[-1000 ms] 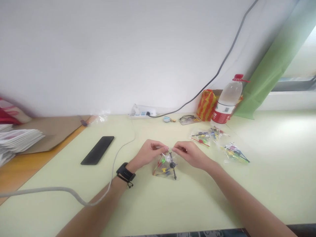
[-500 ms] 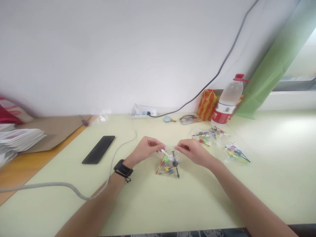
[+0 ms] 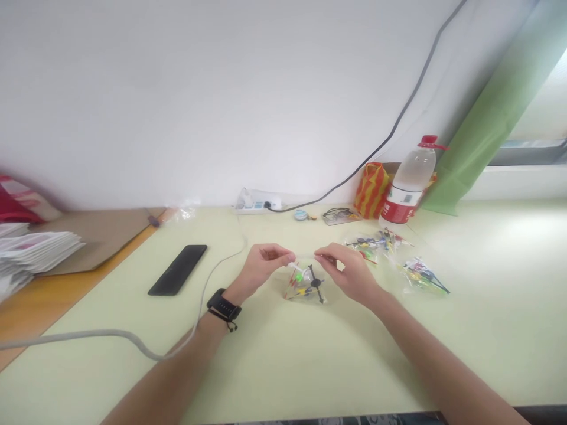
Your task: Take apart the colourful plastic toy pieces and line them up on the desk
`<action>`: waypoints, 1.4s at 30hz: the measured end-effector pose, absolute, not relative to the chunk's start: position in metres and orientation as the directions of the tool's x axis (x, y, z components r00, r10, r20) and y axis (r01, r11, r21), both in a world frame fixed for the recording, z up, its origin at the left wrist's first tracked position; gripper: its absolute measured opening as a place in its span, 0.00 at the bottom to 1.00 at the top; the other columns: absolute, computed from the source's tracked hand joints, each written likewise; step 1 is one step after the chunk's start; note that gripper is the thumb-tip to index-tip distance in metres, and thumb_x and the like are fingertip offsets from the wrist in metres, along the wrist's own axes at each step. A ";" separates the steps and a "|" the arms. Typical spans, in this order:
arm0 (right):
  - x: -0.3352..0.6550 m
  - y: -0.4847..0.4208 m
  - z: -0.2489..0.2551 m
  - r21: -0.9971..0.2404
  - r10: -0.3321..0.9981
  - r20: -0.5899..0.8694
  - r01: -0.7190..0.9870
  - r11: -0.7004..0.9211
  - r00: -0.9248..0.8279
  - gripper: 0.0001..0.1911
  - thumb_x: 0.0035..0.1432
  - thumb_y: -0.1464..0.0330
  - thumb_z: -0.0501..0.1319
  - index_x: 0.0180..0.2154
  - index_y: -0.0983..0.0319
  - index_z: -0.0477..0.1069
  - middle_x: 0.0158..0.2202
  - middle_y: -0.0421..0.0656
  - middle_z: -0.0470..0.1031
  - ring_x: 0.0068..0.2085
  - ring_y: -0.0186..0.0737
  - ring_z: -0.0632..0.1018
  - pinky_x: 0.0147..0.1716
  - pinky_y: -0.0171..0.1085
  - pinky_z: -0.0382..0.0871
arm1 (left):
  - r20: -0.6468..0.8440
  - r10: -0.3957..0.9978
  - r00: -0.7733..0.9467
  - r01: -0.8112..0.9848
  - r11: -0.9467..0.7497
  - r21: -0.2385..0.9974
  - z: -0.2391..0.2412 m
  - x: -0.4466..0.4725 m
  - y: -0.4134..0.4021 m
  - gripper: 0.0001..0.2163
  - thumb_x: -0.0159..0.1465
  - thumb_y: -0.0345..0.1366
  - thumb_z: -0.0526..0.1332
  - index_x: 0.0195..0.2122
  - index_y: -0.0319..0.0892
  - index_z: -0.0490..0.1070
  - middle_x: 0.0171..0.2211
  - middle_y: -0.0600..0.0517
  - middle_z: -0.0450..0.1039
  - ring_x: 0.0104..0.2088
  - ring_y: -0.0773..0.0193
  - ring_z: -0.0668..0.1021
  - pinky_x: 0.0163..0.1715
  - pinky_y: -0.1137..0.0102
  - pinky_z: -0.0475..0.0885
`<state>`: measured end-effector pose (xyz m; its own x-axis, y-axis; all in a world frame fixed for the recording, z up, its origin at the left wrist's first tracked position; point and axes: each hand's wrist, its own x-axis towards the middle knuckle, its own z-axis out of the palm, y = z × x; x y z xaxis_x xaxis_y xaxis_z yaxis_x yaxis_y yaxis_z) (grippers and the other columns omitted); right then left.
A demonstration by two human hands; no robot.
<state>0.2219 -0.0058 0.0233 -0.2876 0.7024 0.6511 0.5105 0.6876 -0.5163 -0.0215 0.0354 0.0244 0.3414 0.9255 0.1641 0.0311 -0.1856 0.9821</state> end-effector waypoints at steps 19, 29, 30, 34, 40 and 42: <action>0.198 -0.019 0.000 -0.040 0.618 0.363 0.651 0.758 -0.697 0.17 0.60 0.82 0.51 0.43 0.61 0.71 0.34 0.45 0.76 0.38 0.46 0.71 0.44 0.44 0.63 | 0.316 0.801 0.508 0.680 -0.598 0.424 -0.012 0.005 0.006 0.23 0.65 0.26 0.54 0.62 0.41 0.69 0.54 0.40 0.73 0.53 0.49 0.73 0.56 0.50 0.69; 0.233 -0.006 0.012 -0.075 0.803 0.235 0.813 0.577 -0.548 0.06 0.55 0.75 0.60 0.28 0.61 0.72 0.27 0.46 0.75 0.34 0.45 0.75 0.46 0.44 0.63 | 0.212 0.845 0.491 0.796 -0.534 0.285 -0.019 0.016 -0.028 0.29 0.75 0.48 0.50 0.71 0.35 0.57 0.72 0.36 0.54 0.73 0.39 0.56 0.68 0.42 0.57; 0.237 -0.005 0.012 -0.046 0.819 0.221 0.833 0.552 -0.530 0.09 0.56 0.73 0.61 0.24 0.61 0.70 0.24 0.46 0.74 0.32 0.45 0.75 0.47 0.46 0.62 | 0.192 0.838 0.511 0.788 -0.546 0.285 -0.017 0.016 -0.036 0.29 0.75 0.48 0.49 0.72 0.36 0.56 0.73 0.36 0.52 0.73 0.39 0.55 0.69 0.42 0.56; 0.250 0.002 0.012 -0.015 0.915 0.161 0.926 0.378 -0.371 0.21 0.66 0.62 0.58 0.21 0.61 0.69 0.22 0.49 0.75 0.30 0.48 0.77 0.44 0.48 0.64 | 0.161 0.765 0.623 0.700 -0.638 0.321 -0.011 0.007 -0.078 0.31 0.75 0.49 0.50 0.75 0.45 0.48 0.75 0.44 0.46 0.74 0.45 0.52 0.71 0.44 0.54; 0.268 0.005 0.016 -0.057 0.976 0.122 0.980 0.189 -0.181 0.13 0.68 0.61 0.58 0.35 0.61 0.76 0.33 0.52 0.80 0.37 0.54 0.80 0.33 0.42 0.61 | 0.137 0.656 0.742 0.586 -0.734 0.342 0.001 -0.036 -0.120 0.35 0.73 0.47 0.56 0.75 0.62 0.35 0.73 0.55 0.50 0.72 0.48 0.61 0.69 0.47 0.62; 0.269 0.003 0.016 -0.086 0.967 0.146 0.971 0.222 -0.208 0.12 0.68 0.62 0.58 0.36 0.61 0.76 0.34 0.50 0.80 0.37 0.52 0.80 0.33 0.42 0.61 | 0.160 0.671 0.724 0.601 -0.727 0.333 0.005 -0.056 -0.126 0.35 0.72 0.45 0.58 0.74 0.65 0.39 0.72 0.57 0.54 0.70 0.48 0.65 0.67 0.49 0.66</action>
<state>0.2688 0.0027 0.0162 -0.2084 0.9671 0.1456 0.9711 0.2223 -0.0864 -0.0561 -0.1261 0.0047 0.7238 0.6711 0.1605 0.6005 -0.7271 0.3326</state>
